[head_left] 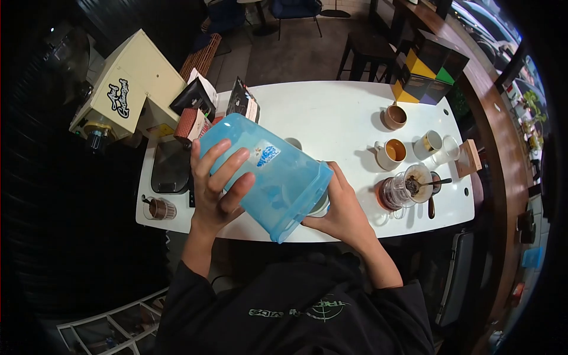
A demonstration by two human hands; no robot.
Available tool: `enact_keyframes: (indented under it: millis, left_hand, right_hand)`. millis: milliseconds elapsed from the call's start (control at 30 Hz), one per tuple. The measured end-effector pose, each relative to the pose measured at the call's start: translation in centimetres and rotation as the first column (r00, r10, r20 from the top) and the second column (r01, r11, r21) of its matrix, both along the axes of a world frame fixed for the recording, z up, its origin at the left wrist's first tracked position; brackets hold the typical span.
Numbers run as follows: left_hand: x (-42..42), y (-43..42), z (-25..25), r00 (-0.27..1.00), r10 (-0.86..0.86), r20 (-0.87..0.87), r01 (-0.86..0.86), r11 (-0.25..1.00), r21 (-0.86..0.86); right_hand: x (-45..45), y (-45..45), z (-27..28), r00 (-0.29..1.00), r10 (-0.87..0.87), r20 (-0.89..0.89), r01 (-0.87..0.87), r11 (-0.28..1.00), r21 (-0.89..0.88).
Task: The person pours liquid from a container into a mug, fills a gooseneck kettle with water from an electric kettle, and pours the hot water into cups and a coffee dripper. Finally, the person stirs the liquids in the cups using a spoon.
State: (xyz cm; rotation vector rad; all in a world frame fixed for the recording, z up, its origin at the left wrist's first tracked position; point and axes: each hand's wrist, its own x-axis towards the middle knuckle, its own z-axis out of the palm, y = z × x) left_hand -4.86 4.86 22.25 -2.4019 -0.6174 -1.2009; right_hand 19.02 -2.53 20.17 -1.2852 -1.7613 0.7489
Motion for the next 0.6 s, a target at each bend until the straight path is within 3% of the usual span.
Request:
enact_keyframes:
  millis: [67, 133, 233, 600]
  left_hand:
    - [-0.2, -0.3, 0.4, 1.0, 0.008, -0.005, -0.008, 1.0, -0.011]
    - [-0.7, -0.3, 0.8, 0.986, 0.088, -0.142, -0.079, 0.995, 0.067]
    - [-0.8, -1.1, 1.5, 0.984, 0.087, -0.153, -0.064, 0.987, 0.15]
    - [-1.5, -1.4, 2.8, 0.96, 0.095, -0.262, -0.066, 0.991, 0.117]
  right_hand:
    - [0.1, -0.4, 0.1, 1.0, 0.009, 0.016, -0.009, 1.0, 0.005]
    - [0.0, -0.7, 0.1, 1.0, 0.004, 0.0, -0.004, 0.999, -0.032]
    - [-0.1, -1.0, 0.3, 0.999, 0.024, -0.023, -0.024, 0.999, -0.021]
    - [-0.4, -1.1, 0.5, 0.999, 0.03, -0.022, -0.031, 0.999, -0.014]
